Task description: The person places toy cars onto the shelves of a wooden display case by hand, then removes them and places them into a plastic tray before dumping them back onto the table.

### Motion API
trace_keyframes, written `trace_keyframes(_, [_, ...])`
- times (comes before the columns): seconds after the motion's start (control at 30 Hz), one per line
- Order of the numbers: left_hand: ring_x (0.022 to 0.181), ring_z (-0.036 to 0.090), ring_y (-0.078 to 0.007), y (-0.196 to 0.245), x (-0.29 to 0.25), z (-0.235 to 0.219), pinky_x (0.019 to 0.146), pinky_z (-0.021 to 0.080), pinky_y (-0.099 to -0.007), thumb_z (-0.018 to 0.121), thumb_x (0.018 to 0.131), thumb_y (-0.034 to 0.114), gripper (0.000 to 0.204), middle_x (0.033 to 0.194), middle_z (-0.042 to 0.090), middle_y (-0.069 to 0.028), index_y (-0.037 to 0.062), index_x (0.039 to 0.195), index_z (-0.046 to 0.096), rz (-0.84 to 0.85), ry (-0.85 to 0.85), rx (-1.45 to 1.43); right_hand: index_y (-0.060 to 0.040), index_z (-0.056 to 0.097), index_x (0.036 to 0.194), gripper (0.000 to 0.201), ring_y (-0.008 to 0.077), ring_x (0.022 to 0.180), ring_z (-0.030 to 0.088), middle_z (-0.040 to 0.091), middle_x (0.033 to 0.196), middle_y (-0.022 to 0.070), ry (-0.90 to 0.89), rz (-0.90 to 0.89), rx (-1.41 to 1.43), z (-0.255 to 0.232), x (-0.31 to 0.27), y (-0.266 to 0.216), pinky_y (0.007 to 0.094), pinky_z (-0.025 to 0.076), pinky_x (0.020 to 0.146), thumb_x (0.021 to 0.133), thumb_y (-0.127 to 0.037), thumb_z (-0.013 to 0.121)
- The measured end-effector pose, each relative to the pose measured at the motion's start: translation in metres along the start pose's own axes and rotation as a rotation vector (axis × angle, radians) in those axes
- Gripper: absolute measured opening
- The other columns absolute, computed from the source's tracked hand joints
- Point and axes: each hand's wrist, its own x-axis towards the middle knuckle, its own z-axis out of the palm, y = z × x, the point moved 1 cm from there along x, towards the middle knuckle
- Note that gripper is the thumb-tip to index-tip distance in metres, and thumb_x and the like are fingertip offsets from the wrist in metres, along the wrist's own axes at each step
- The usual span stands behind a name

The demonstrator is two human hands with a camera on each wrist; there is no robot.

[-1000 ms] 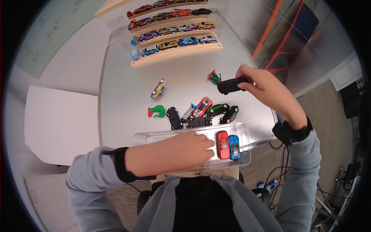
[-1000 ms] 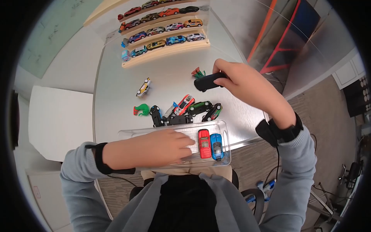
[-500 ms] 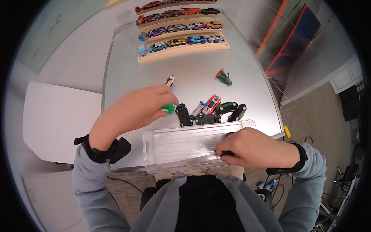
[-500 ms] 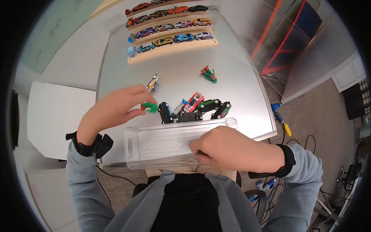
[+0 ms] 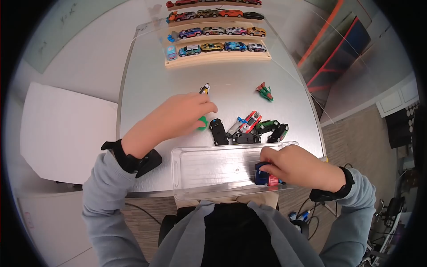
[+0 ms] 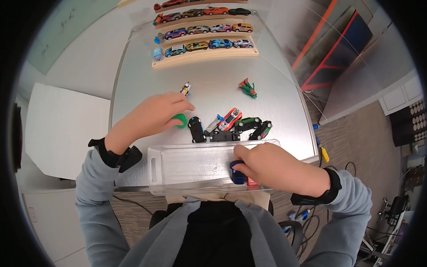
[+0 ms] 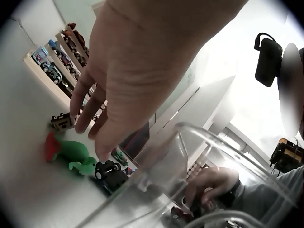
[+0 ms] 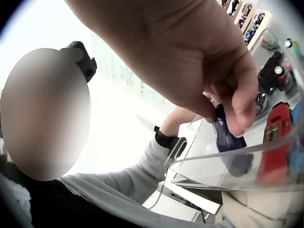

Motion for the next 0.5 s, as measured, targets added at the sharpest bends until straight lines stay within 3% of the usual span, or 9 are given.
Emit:
trace_keyframes(0.03, [0.097,0.057,-0.0253,0.002,0.005,-0.002,0.079,0.048,-0.0373,0.069,0.072,0.007,0.034,0.101,0.058,-0.0036,0.0096,0.104,0.058,0.014,-0.037,-0.011,-0.0012,0.051,0.093,0.02,0.0298,0.053,0.06,0.056,0.053,0.0099,-0.021,-0.024,-0.235,0.004,-0.001,0.0,0.0374,0.046,0.051,0.086,-0.018,0.061])
trace_keyframes(0.13, [0.097,0.057,-0.0248,0.006,0.022,-0.001,0.077,0.048,-0.0374,0.071,0.071,0.007,0.034,0.098,0.058,-0.0033,0.0101,0.102,0.059,0.084,-0.141,-0.016,-0.0001,0.051,0.093,0.023,0.0306,0.052,0.059,0.055,0.052,0.0112,0.023,-0.008,-0.441,0.006,-0.002,-0.009,0.0387,0.046,0.05,0.084,-0.017,0.062])
trace_keyframes(0.27, [0.092,0.058,-0.0237,0.01,0.031,0.01,0.073,0.049,-0.0366,0.073,0.069,0.008,0.028,0.09,0.058,-0.0034,0.0096,0.093,0.058,0.131,-0.317,0.043,-0.0004,0.052,0.097,0.027,0.0312,0.054,0.06,0.056,0.054,0.0112,0.045,0.009,-0.343,-0.021,-0.005,-0.021,0.039,0.046,0.049,0.08,-0.016,0.065])
trace_keyframes(0.33, [0.088,0.058,-0.0239,0.007,0.033,0.014,0.071,0.049,-0.0369,0.073,0.069,0.009,0.027,0.085,0.058,-0.0034,0.0092,0.089,0.056,0.157,-0.287,0.077,-0.0026,0.053,0.1,0.028,0.0315,0.054,0.061,0.056,0.054,0.0109,0.25,-0.042,-0.352,-0.037,-0.002,-0.013,0.0397,0.046,0.049,0.078,-0.014,0.066])
trace_keyframes(0.37, [0.084,0.059,-0.0241,0.005,0.034,0.014,0.068,0.048,-0.0373,0.074,0.069,0.01,0.026,0.081,0.058,-0.0035,0.0089,0.086,0.054,0.179,-0.254,0.114,-0.0057,0.055,0.101,0.027,0.0332,0.059,0.062,0.057,0.057,0.012,0.286,0.015,-0.365,-0.042,0.003,-0.005,0.0414,0.047,0.053,0.078,-0.015,0.067])
trace_keyframes(0.5, [0.076,0.059,-0.0249,0.019,0.031,-0.018,0.066,0.047,-0.0381,0.073,0.071,0.017,0.025,0.075,0.057,-0.0038,0.0092,0.081,0.051,0.093,-0.153,0.183,-0.0066,0.057,0.101,0.027,0.0323,0.073,0.063,0.062,0.072,0.0135,0.249,0.104,-0.307,-0.063,0.023,0.037,0.0412,0.049,0.064,0.078,-0.016,0.068])
